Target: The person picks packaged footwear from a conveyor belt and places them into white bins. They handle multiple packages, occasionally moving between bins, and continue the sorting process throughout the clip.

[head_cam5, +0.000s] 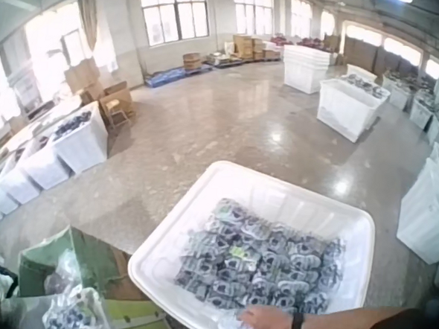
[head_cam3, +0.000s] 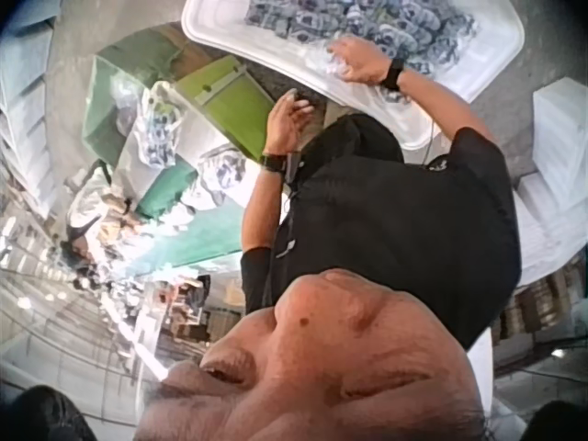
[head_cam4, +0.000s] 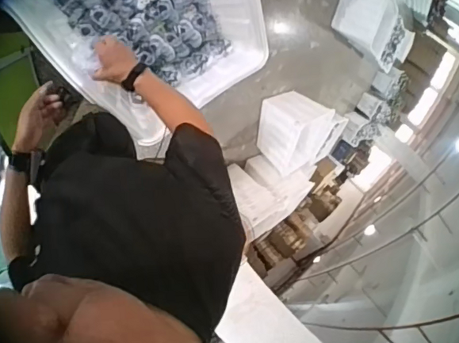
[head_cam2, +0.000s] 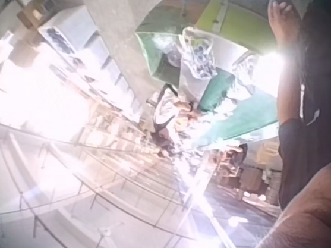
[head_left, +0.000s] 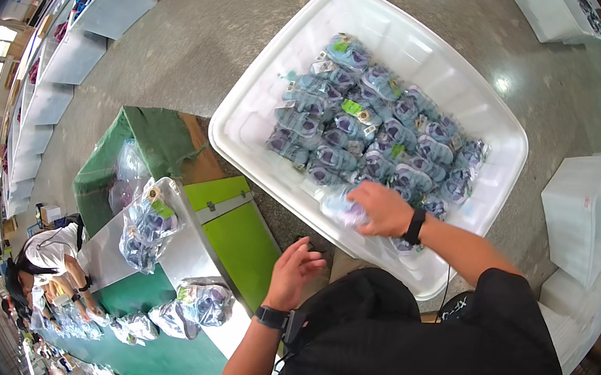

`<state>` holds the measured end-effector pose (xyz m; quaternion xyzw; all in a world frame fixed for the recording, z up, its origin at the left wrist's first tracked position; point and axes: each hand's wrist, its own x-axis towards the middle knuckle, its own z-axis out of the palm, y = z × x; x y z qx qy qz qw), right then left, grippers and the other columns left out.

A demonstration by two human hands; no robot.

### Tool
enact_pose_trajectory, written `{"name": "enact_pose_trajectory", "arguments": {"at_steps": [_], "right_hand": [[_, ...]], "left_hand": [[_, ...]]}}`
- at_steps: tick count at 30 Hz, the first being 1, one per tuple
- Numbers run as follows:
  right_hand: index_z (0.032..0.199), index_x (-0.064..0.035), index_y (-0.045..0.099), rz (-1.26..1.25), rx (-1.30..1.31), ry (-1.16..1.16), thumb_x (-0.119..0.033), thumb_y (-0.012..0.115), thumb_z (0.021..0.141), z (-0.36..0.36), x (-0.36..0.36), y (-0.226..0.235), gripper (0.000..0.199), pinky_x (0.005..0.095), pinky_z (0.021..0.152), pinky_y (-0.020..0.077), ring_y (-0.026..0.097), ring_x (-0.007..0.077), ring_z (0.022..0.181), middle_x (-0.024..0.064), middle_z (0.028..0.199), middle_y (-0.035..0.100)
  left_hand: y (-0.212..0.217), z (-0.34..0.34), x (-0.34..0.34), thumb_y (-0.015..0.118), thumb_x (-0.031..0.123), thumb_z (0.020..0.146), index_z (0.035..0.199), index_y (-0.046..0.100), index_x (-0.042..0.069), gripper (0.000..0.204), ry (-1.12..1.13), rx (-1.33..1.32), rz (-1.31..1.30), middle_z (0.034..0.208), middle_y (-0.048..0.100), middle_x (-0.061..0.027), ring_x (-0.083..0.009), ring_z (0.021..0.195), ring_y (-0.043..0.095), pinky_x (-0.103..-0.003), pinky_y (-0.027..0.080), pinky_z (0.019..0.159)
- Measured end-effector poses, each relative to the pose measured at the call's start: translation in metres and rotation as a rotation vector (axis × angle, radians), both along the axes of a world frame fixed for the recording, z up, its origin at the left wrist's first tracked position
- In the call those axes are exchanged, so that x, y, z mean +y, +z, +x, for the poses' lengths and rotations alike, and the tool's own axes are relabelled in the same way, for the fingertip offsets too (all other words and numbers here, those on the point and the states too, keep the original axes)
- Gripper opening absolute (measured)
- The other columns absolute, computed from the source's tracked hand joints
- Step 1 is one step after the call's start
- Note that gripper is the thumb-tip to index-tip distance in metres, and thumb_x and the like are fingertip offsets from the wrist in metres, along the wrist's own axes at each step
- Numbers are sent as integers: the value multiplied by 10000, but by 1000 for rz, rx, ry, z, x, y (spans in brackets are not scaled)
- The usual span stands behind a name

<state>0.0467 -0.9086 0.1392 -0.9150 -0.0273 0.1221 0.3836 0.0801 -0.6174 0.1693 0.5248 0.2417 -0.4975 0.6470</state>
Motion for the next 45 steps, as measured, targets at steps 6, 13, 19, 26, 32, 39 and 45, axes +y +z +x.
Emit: {"name": "enact_pose_trajectory", "arguments": {"at_steps": [6,13,19,26,32,39,45], "right_hand": [[1149,-77,628,-251,-300,-30,-162,794,654,55,-77,-28,529,436,912,494,591,349,1073,136,1122,608],[1100,-60,645,-279,-177,-254,-159,774,740,52,-87,-42,395,429,935,479,587,354,1079,148,1104,617],[1096,-28,657,-45,-22,-101,-256,759,809,-4,2,-71,381,417,868,510,621,339,973,161,1061,641],[972,-20,672,-10,320,-87,-221,775,772,-50,57,-109,301,346,700,515,626,192,740,78,819,668],[984,14,690,-12,421,-292,-150,747,827,-43,77,-92,234,305,677,524,644,142,708,55,812,692],[1075,26,668,75,453,-298,-126,718,869,-45,133,-41,261,296,706,526,656,138,768,65,861,697],[1080,31,656,-42,484,-68,-152,733,849,-36,161,-26,304,300,723,518,631,133,777,67,852,673]], "left_hand": [[-2,-6,84,546,227,1045,1385,524,46,386,191,-116,189,1018,668,-75,-209,928,675,-358,556,835],[7,-53,192,593,206,1021,1347,539,40,370,434,-145,306,994,676,-58,-185,873,675,-329,557,799],[-7,-109,286,611,174,955,1379,516,-6,471,628,-178,473,1043,646,-109,-219,924,671,-336,557,801],[-86,-145,448,716,195,902,1208,649,-40,392,705,-353,950,900,687,-69,-114,812,612,-261,482,704],[-148,-115,580,780,352,794,1298,595,-65,680,604,-585,1441,1263,620,-288,-414,1211,572,-455,426,1074],[-161,-56,628,881,489,660,1352,516,-90,973,379,-507,983,1301,621,-263,-360,1168,625,-428,481,1018],[-117,-86,590,888,413,647,1127,559,14,706,373,-601,1166,1037,681,-249,-427,986,660,-470,523,844]]}}
